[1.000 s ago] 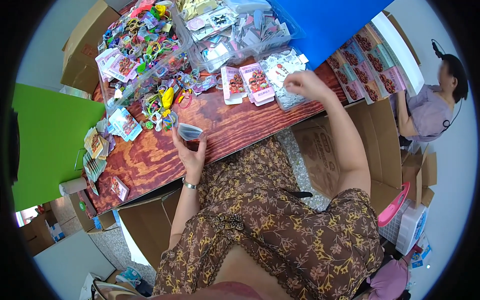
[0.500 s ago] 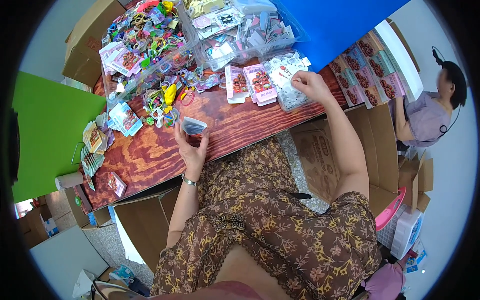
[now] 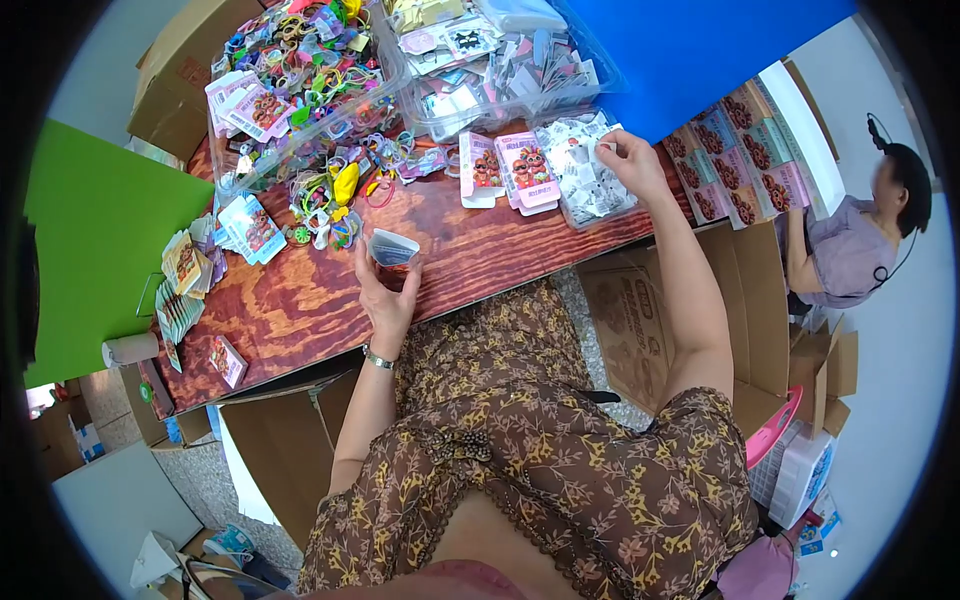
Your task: The actor is packaging small stickers and toy parts into individual plastic capsules at a workbench.
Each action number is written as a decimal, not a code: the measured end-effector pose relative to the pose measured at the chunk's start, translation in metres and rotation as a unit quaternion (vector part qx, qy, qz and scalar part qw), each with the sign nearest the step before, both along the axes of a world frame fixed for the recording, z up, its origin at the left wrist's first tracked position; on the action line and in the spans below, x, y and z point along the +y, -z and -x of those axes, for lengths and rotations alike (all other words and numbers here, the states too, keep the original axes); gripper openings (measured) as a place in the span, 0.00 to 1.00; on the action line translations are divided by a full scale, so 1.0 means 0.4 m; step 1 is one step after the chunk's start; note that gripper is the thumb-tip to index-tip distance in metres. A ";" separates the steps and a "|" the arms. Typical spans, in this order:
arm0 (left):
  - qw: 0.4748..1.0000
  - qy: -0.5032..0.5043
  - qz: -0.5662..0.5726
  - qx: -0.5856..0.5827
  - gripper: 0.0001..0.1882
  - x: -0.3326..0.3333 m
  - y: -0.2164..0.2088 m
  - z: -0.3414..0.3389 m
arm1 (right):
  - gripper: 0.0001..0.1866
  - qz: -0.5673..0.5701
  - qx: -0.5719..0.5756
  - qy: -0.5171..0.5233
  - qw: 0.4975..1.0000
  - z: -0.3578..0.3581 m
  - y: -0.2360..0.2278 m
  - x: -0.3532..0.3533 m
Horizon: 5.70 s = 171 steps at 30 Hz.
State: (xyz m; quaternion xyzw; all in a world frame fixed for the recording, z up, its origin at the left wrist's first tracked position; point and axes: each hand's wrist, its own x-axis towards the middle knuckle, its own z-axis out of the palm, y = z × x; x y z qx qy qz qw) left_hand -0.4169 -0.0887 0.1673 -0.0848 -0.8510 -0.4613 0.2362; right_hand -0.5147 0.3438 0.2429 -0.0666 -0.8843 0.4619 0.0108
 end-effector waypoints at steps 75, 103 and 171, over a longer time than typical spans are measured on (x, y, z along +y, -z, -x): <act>0.998 -0.055 0.009 0.024 0.49 -0.107 -0.048 -0.147 | 0.11 -0.076 -0.007 -0.449 0.890 0.099 0.047 -0.752; 0.984 -0.164 0.005 -0.073 0.45 -0.072 -0.087 -0.089 | 0.08 0.099 0.012 -0.393 0.914 0.011 -0.219 -0.835; 0.997 0.040 -0.066 -0.016 0.12 -0.163 -0.062 -0.092 | 0.15 -0.141 0.301 -0.486 0.808 -0.092 -0.069 -0.765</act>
